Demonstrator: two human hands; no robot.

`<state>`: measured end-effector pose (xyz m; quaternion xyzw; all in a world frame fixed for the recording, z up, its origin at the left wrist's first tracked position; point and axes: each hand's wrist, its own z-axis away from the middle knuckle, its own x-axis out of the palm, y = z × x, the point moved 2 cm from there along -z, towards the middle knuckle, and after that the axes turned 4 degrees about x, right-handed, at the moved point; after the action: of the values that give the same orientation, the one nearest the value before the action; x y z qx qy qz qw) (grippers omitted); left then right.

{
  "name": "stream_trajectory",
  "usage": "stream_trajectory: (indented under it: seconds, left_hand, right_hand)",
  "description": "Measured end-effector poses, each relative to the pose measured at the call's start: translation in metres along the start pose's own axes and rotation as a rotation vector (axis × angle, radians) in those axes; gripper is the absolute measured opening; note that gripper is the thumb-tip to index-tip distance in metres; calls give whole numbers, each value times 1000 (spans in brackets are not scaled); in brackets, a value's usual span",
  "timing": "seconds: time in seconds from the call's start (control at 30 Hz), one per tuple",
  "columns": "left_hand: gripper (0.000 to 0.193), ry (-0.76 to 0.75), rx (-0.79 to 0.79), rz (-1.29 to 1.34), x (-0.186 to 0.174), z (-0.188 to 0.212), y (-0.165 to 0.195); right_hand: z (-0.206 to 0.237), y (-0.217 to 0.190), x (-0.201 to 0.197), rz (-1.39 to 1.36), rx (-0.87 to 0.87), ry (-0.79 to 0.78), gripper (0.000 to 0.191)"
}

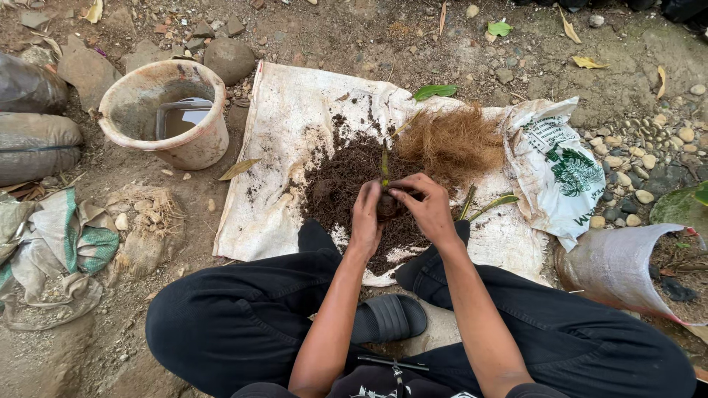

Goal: The person sits on the ground and packs soil and coconut coir around the base of small plant seedlings by hand. They repeatedly form soil balls around the roots and stems, then place the prepared seedlings into black plastic nursery bags.

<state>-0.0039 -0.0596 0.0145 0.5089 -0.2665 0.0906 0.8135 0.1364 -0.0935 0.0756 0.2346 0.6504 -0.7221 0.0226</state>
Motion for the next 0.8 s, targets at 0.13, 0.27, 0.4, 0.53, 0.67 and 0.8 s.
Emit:
stream_trajectory:
  seconds: [0.13, 0.27, 0.4, 0.53, 0.67, 0.8]
  left_hand:
    - [38, -32, 66, 40, -4, -6, -5]
    - [35, 3, 155, 36, -10, -9, -9]
    - [34, 37, 75, 107, -12, -9, -7]
    - [40, 13, 169, -141, -7, -9, -3]
    - [44, -39, 124, -268, -7, -9, -10]
    - [42, -75, 116, -145, -6, -7, -23]
  right_hand:
    - [0, -1, 3, -24, 169, 19, 22]
    - [0, -7, 4, -27, -53, -31, 23]
    - [1, -9, 3, 7, -57, -117, 28]
    - [-2, -6, -3, 14, 3, -95, 25]
    - [-5, 7, -7, -30, 206, -98, 25]
    - [-6, 17, -8, -42, 196, -112, 27]
